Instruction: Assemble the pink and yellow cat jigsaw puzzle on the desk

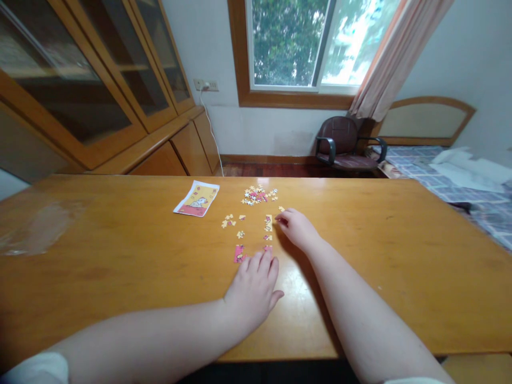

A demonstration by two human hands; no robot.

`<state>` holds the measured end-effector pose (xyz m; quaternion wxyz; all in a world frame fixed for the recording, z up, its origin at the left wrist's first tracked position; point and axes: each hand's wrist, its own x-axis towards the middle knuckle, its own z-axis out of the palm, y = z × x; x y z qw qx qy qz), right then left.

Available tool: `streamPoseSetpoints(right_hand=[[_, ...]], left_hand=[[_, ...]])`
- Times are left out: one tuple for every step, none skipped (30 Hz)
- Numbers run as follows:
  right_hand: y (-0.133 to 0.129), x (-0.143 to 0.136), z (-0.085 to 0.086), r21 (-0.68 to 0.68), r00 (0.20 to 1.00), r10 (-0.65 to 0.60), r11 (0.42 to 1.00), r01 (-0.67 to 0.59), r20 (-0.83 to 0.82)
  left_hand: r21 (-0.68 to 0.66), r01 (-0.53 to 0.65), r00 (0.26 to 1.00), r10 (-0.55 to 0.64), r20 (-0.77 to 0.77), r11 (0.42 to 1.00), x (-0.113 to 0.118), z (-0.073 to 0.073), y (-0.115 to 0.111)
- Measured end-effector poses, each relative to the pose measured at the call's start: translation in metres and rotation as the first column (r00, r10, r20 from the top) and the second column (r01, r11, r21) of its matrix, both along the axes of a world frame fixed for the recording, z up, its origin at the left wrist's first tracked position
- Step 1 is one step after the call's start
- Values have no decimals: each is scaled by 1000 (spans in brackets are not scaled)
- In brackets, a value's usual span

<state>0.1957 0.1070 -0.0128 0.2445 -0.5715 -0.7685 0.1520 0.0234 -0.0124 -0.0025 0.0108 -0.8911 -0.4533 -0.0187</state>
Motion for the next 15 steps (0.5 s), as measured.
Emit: streamPoseSetpoints(right_hand=[[-1, -3, -1, -2, 999, 10, 1000, -10, -38], [-2, -6, -1, -10, 997, 24, 1000, -25, -77], [-4, -10, 0, -22, 992, 43, 999, -45, -116], [-7, -14, 1, -35, 986, 62, 997, -68, -154], [-9, -18, 4, -53, 979, 79, 994, -91, -188], [-12, -23, 7, -79, 971, 88, 991, -107, -221], [-14, -28, 10, -117, 965, 89, 986, -121, -247], [-16, -34, 13, -168, 961, 84, 977, -132, -262], [-17, -39, 16, -223, 961, 79, 965, -141, -267], [-18, -45, 19, -266, 963, 81, 952, -151, -256], [-17, -50, 21, -293, 968, 89, 943, -157, -234], [-15, -56, 23, -308, 974, 100, 938, -161, -204], [-12, -60, 24, -318, 979, 109, 935, -159, -169], [-8, -65, 25, -328, 983, 117, 931, -157, -138], [-4, -69, 26, -342, 986, 120, 927, -152, -114]], left_hand=[[0, -24, 1000, 24, -17, 1000, -1, 1, -2], [-4, -61, 997, 61, -41, 998, -2, 1, -4], [-11, -104, 992, 103, -71, 994, -2, 2, -5], [-20, -151, 983, 148, -104, 988, -3, 2, -6], [-29, -194, 973, 188, -135, 981, -3, 3, -7], [-35, -228, 962, 220, -160, 973, -4, 3, -7], [-39, -251, 954, 241, -178, 967, -4, 3, -6], [-43, -266, 948, 253, -193, 963, -3, 4, -5], [-48, -277, 943, 262, -205, 960, -3, 4, -4], [-57, -286, 939, 268, -216, 957, -2, 4, -3], [-67, -293, 936, 271, -224, 954, -2, 5, -1], [-78, -298, 934, 274, -228, 951, -2, 5, 0], [-87, -301, 934, 275, -227, 950, -1, 6, 2], [-92, -302, 935, 276, -223, 949, -1, 6, 3], [-92, -302, 936, 277, -217, 949, -1, 5, 3]])
